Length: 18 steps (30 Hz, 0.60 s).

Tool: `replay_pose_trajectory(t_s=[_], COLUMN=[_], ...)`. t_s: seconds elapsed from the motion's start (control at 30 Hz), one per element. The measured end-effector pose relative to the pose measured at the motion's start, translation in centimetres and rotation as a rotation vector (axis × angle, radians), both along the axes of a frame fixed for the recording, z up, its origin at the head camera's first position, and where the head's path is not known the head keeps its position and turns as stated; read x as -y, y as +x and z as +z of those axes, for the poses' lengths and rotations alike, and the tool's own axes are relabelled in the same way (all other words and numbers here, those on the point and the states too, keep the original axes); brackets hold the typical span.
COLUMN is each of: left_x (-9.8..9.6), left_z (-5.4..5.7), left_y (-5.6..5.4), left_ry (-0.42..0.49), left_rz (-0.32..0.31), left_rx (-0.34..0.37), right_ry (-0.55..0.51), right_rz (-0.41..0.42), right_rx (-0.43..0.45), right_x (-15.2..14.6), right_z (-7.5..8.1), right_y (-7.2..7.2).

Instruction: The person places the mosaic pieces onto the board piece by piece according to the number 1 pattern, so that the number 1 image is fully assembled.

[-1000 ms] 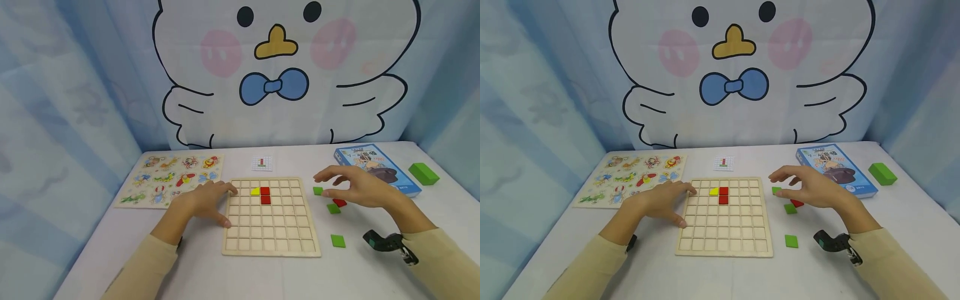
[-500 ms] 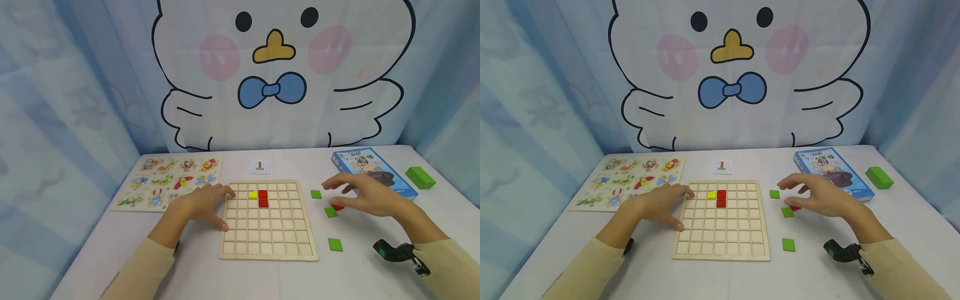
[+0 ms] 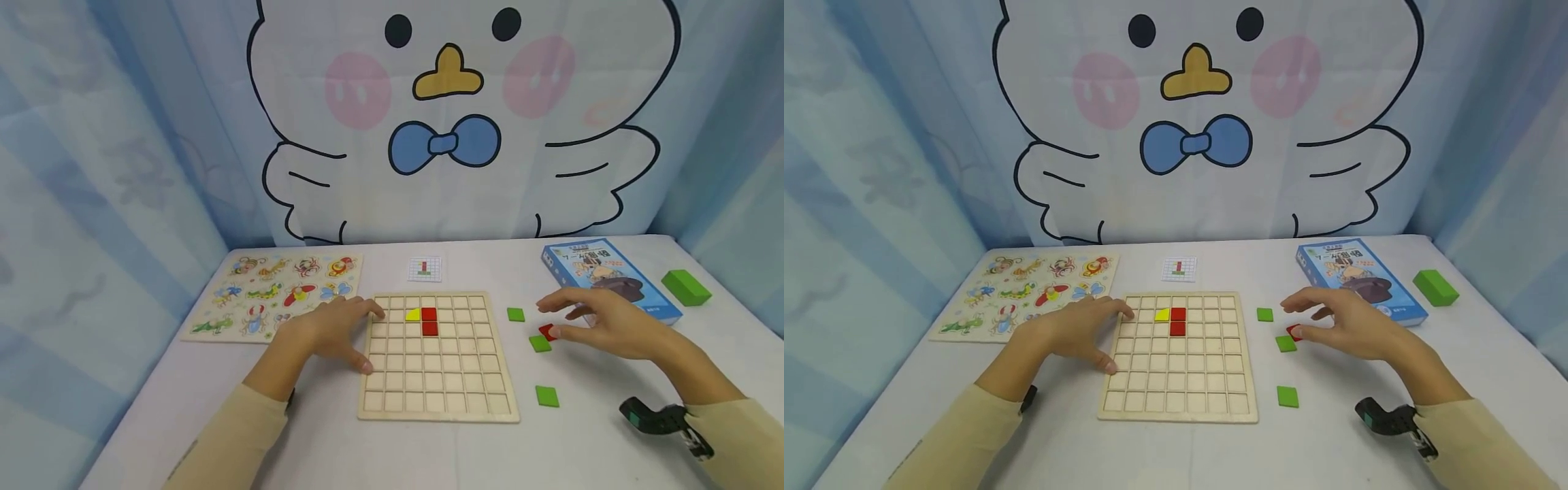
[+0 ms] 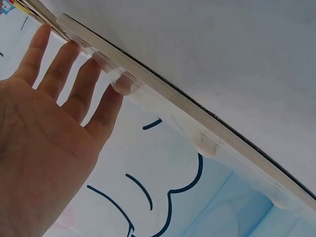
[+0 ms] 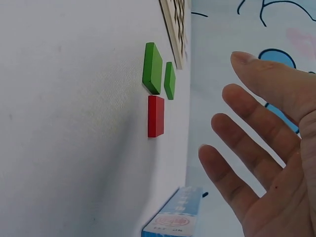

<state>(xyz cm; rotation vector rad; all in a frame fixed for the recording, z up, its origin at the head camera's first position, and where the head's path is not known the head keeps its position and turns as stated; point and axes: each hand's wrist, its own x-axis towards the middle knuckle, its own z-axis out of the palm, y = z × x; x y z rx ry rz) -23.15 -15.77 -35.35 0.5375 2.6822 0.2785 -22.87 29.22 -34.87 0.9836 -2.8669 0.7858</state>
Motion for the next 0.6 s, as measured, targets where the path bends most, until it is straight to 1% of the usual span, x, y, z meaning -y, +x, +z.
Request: replay_pose_trajectory(t_s=[0.1, 0.27, 0.43, 0.6], left_x=[-0.3, 0.0, 0.0, 0.0], left_z=[0.0, 0.0, 0.0, 0.1], left_y=[0.0, 0.0, -0.2, -0.2], left_ry=[0.002, 0.006, 0.003, 0.000], left_rz=[-0.001, 0.006, -0.002, -0.008], left_rx=[0.002, 0.007, 0.007, 0.009], right_ry=[0.003, 0.007, 0.008, 0.011], right_rz=[-0.011, -0.033, -0.049, -0.057], right_rx=[0.008, 0.046, 0.072, 0.097], right_x=[-0.4, -0.4, -1.0, -1.2], right_z=[-0.2, -0.6, -1.1, -1.6], right_y=[0.3, 0.3, 0.5, 0.2])
